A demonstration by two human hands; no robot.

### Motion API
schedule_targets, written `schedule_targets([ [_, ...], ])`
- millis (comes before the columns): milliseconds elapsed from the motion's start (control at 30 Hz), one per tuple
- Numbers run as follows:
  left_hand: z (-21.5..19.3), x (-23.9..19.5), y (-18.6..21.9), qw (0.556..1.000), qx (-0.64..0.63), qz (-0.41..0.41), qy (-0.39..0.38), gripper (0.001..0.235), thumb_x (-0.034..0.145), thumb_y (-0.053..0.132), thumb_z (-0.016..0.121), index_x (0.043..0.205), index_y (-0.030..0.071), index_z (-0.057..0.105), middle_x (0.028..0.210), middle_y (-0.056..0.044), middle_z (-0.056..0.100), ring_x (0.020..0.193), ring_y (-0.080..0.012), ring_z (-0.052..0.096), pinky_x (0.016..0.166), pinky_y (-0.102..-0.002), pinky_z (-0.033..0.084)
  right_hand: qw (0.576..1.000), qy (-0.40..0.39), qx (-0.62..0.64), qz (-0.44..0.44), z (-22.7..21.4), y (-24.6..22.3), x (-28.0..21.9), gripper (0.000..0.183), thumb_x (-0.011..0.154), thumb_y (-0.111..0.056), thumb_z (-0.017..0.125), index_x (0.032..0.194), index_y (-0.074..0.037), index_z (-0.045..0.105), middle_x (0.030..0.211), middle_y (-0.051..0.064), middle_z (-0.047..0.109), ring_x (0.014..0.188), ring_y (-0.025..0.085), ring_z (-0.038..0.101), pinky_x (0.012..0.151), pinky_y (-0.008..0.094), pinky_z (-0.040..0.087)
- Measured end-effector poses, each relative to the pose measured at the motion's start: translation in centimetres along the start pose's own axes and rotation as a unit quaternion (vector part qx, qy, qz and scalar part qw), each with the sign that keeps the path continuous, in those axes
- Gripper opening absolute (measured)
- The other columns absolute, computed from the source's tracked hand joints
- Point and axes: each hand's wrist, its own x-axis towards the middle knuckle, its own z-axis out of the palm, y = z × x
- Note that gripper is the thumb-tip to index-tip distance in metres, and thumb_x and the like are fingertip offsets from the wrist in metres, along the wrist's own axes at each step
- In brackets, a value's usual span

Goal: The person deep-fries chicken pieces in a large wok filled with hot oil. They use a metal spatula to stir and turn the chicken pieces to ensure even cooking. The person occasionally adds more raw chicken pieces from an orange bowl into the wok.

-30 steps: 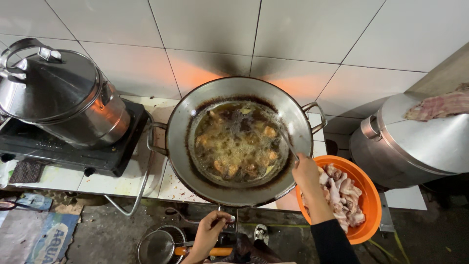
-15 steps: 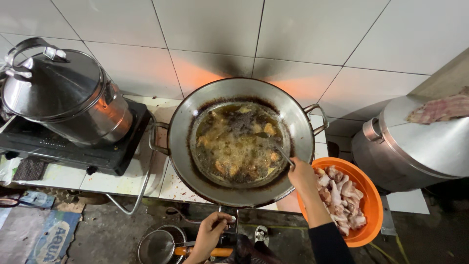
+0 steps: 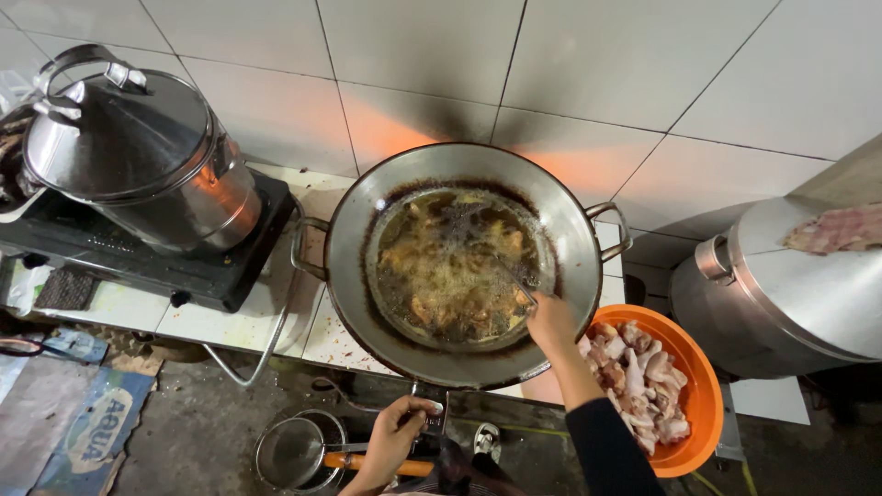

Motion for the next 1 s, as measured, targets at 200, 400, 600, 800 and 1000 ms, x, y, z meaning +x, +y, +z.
schedule_targets([
  [200, 0.0, 0.1, -0.1, 1.0, -0.027, -0.011, 0.007, 0.018, 0.096, -0.001, 0.057, 0.104, 0.0, 0.073, 0.094, -0.005, 0.077, 0.075, -0.0101, 0.06, 0.07, -0.026, 0.051, 0.997, 0.063, 0.021, -0.033, 0.5, -2.2, 1.7, 0.033, 0.09, -0.01, 0.062, 0.122, -0.013, 0.07, 0.097, 0.022, 0.074, 0.09, 0.042, 0.07, 0.081, 0.052, 0.055],
  [400, 0.0, -0.3, -0.2, 0.999, -0.003, 0.045, 0.022, 0.017, 0.095, -0.001, 0.059, 0.103, -0.001, 0.073, 0.095, -0.004, 0.078, 0.074, -0.0105, 0.059, 0.069, -0.026, 0.05, 0.991, -0.002, 0.128, 0.043, -2.5, -1.4, 1.7, 0.03, 0.097, -0.017, 0.055, 0.124, -0.01, 0.066, 0.095, 0.019, 0.074, 0.082, 0.038, 0.075, 0.074, 0.049, 0.06],
  [600, 0.2, -0.3, -0.3, 0.999, 0.011, 0.028, 0.025, 0.018, 0.093, -0.001, 0.059, 0.103, 0.0, 0.074, 0.094, -0.001, 0.076, 0.076, -0.0101, 0.06, 0.07, -0.025, 0.051, 0.996, 0.008, -0.017, 0.086, -5.1, 4.1, -0.2, 0.026, 0.095, -0.018, 0.059, 0.114, -0.006, 0.072, 0.103, 0.026, 0.074, 0.103, 0.044, 0.069, 0.09, 0.053, 0.053],
  [800, 1.1, 0.1, -0.8, 1.0, 0.008, 0.027, 0.013, 0.016, 0.094, 0.001, 0.061, 0.104, 0.0, 0.074, 0.083, -0.001, 0.07, 0.074, -0.0101, 0.061, 0.067, -0.025, 0.049, 0.992, -0.049, -0.039, 0.108, -3.2, 7.9, -1.2, 0.028, 0.094, -0.019, 0.057, 0.112, -0.005, 0.072, 0.11, 0.025, 0.072, 0.108, 0.044, 0.066, 0.094, 0.052, 0.051],
  [1000, 1.0, 0.1, -1.1, 0.999, 0.013, 0.04, 0.0, 0.016, 0.095, 0.0, 0.061, 0.105, -0.001, 0.074, 0.084, -0.002, 0.069, 0.076, -0.009, 0.061, 0.069, -0.024, 0.049, 0.989, -0.118, -0.018, 0.088, -0.6, 9.7, -2.1, 0.026, 0.093, -0.019, 0.057, 0.103, -0.004, 0.075, 0.1, 0.024, 0.076, 0.101, 0.04, 0.072, 0.093, 0.048, 0.054],
])
